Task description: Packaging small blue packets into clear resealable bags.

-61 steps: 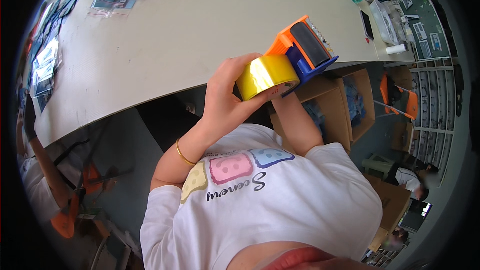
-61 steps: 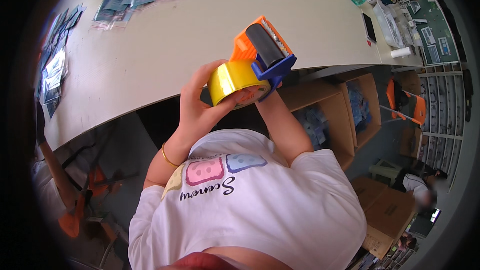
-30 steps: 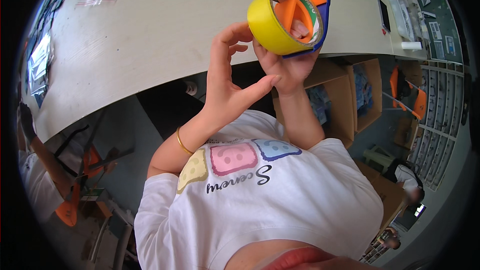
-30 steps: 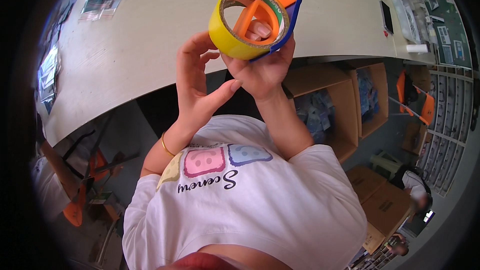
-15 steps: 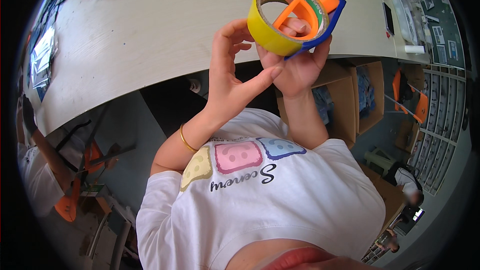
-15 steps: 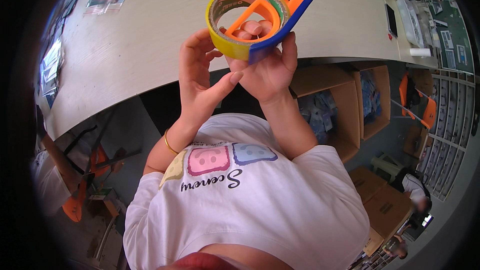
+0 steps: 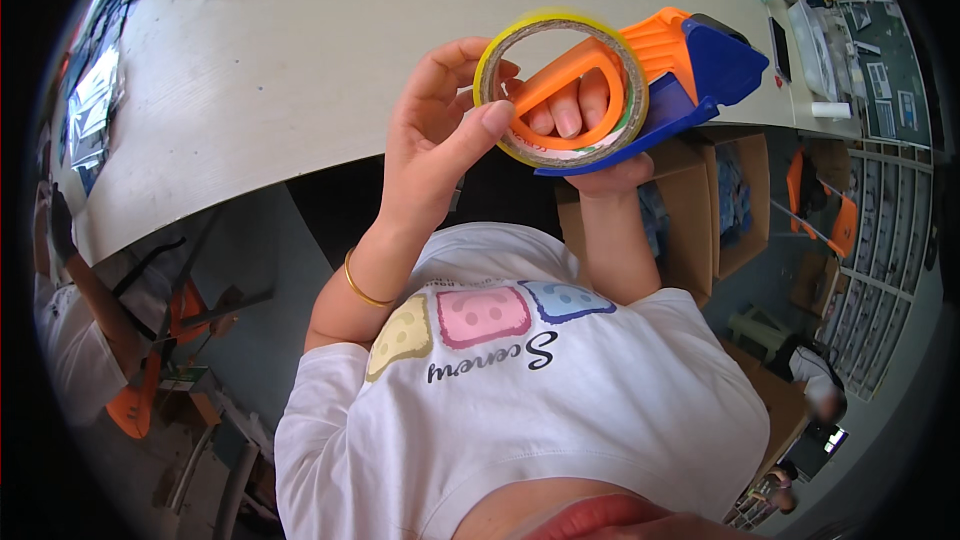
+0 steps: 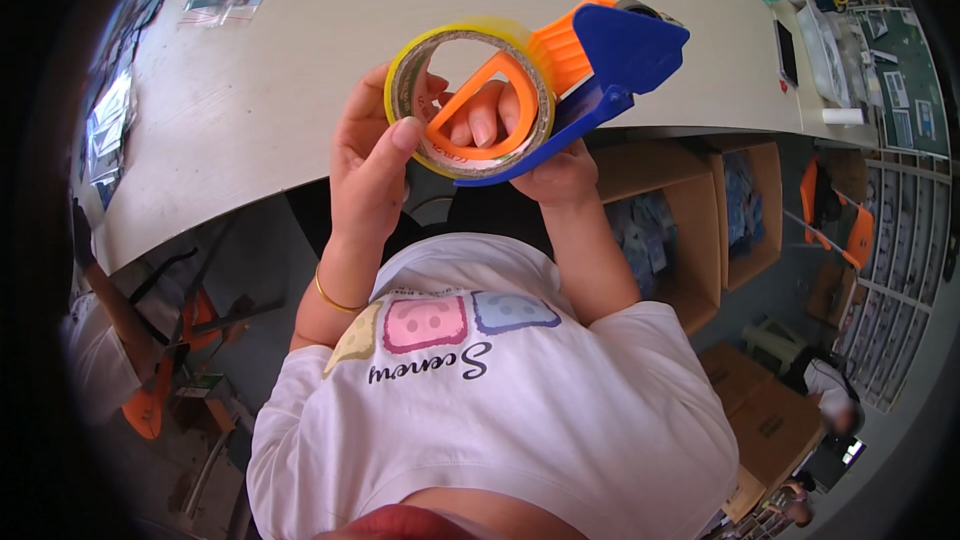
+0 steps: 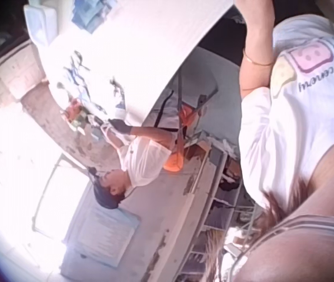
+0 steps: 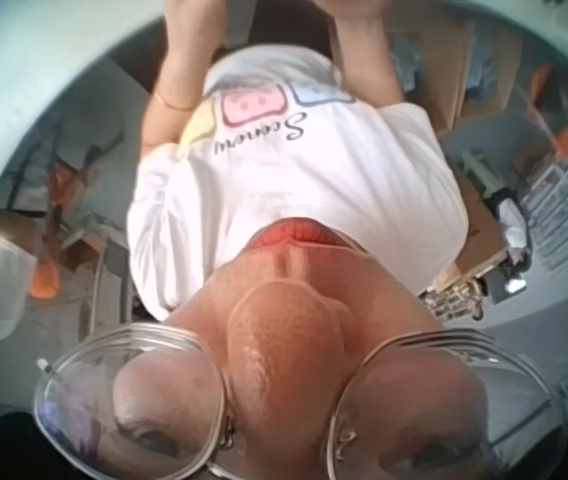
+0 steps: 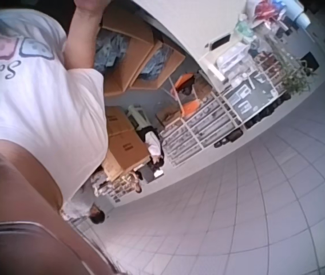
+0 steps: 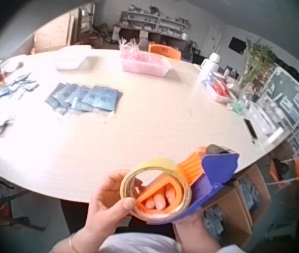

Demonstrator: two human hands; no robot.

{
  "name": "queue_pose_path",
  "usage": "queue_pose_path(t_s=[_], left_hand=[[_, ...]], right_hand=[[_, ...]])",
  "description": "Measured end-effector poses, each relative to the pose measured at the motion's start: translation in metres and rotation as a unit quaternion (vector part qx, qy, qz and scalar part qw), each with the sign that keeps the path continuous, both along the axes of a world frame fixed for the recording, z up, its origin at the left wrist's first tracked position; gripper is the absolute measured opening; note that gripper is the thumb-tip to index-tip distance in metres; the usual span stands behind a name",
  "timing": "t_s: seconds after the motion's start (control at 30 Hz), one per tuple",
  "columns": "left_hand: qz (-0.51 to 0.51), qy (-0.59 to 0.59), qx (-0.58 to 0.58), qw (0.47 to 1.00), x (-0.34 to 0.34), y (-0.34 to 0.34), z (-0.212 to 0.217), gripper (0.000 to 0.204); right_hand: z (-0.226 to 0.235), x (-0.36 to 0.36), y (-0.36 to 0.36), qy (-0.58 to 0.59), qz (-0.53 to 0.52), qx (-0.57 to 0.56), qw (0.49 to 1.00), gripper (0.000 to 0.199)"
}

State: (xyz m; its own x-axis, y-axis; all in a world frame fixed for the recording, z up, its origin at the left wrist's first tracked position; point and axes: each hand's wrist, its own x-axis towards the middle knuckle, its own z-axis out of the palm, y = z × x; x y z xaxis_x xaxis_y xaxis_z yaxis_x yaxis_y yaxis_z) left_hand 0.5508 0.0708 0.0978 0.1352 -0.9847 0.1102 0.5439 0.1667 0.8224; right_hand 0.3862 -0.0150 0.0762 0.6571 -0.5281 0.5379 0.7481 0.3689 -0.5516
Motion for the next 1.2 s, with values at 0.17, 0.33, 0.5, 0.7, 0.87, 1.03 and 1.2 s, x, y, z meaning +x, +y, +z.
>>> queue_pose_path(t_s=[0.17, 0.33, 0.5, 0.7, 0.87, 1.03, 1.2], left_hand=[[-0.017, 0.027, -0.104, 0.994, 0.014, -0.001, -0.017, 0.057], [-0.043, -0.005, -0.153, 0.987, 0.018, -0.002, -0.023, 0.057], [-0.03, -0.024, -0.191, 0.981, 0.015, -0.002, -0.021, 0.057], [0.009, -0.04, -0.171, 0.984, 0.012, 0.004, -0.016, 0.056], [0.039, -0.121, -0.188, 0.974, 0.013, 0.005, -0.007, 0.055], [0.053, -0.139, -0.172, 0.974, 0.012, 0.007, -0.004, 0.055], [0.015, -0.154, -0.151, 0.976, 0.028, 0.001, -0.004, 0.054]], right_hand=[[0.002, -0.019, 0.023, 0.135, -0.209, -0.001, 0.969, 0.069], [-0.094, -0.097, -0.013, 0.207, -0.295, 0.244, 0.9, 0.09], [-0.086, -0.081, -0.019, 0.144, -0.223, 0.17, 0.949, 0.089], [-0.045, -0.046, -0.001, 0.047, -0.1, 0.057, 0.992, 0.087], [-0.036, -0.038, -0.001, 0.045, -0.073, 0.004, 0.996, 0.088], [-0.045, -0.054, -0.005, 0.08, -0.078, -0.002, 0.994, 0.097], [-0.046, -0.059, 0.001, 0.143, -0.308, -0.184, 0.922, 0.112]])
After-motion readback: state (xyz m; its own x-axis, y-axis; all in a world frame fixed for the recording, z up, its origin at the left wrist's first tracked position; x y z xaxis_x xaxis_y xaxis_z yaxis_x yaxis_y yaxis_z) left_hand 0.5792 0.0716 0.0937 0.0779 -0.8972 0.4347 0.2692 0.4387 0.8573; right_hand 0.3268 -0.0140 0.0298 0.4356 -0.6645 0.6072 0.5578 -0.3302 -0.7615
